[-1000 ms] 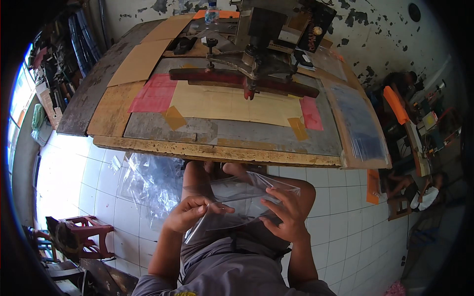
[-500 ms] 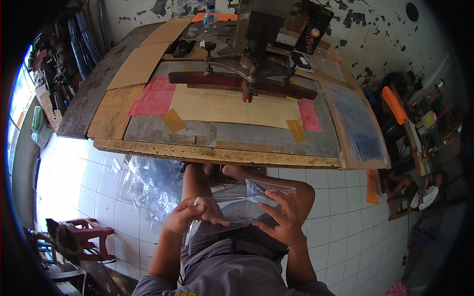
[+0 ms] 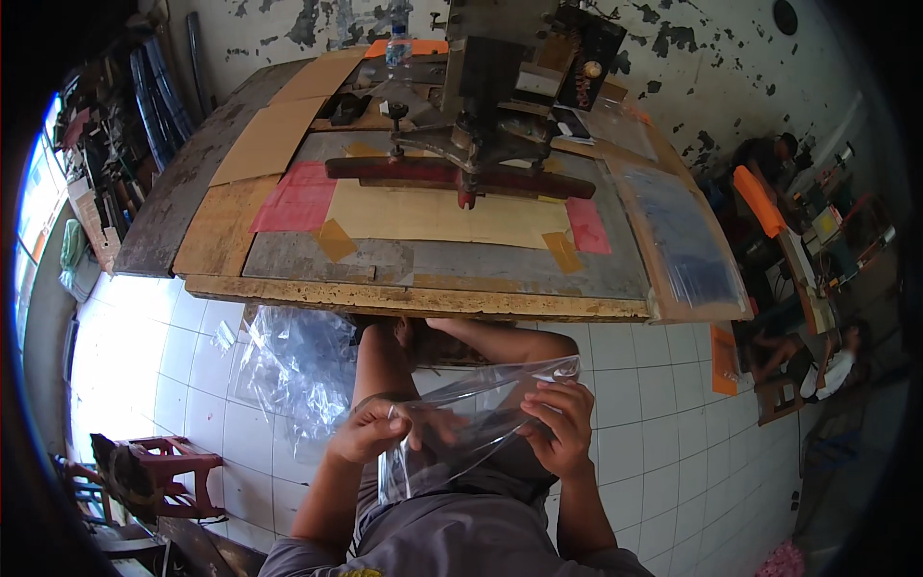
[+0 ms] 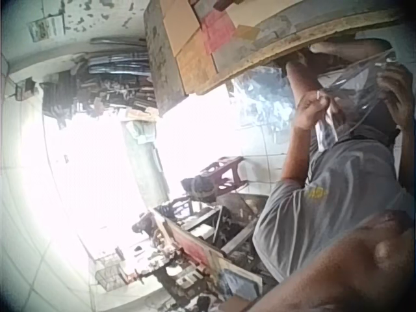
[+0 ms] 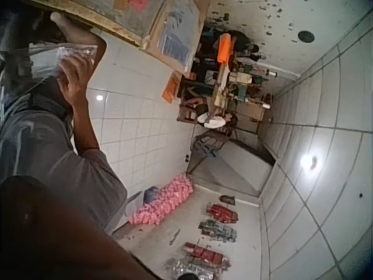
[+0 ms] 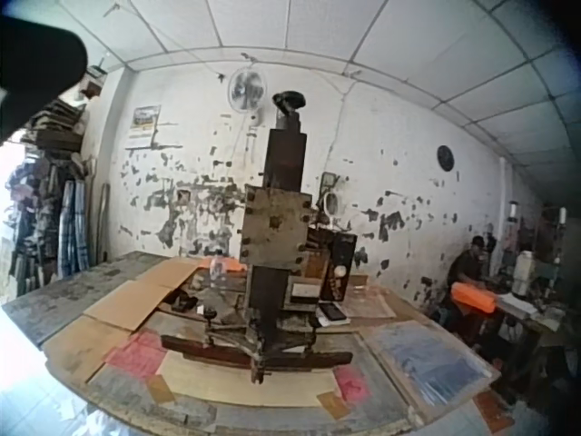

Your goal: The person aligns plastic sheets on a workbench under a heat-press machine, operates the machine to seal the material, and pulls at the resulting plastic item to check the bond.

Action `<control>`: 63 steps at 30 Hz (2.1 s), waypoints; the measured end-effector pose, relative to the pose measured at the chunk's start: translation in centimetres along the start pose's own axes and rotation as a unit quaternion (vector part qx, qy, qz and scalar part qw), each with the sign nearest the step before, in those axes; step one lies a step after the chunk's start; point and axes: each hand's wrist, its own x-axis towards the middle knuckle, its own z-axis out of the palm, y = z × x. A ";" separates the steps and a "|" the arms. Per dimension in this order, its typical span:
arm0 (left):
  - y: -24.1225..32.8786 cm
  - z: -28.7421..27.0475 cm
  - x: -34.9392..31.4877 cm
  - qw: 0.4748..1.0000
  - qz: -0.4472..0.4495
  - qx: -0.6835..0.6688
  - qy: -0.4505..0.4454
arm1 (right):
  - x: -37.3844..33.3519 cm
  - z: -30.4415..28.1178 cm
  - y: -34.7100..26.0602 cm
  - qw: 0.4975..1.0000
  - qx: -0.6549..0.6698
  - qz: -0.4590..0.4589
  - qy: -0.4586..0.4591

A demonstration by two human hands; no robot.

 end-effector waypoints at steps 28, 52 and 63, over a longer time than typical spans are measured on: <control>1.2 7.5 -2.0 0.993 0.081 0.085 0.027 | -1.5 -0.4 -0.4 0.987 0.042 -0.018 0.156; 14.9 9.2 20.7 0.929 0.181 0.316 -0.062 | 11.6 -6.8 7.0 0.975 0.129 0.020 0.178; 18.0 8.7 25.8 0.844 0.094 0.526 -0.043 | 16.5 -0.5 10.1 0.963 0.264 0.045 -0.018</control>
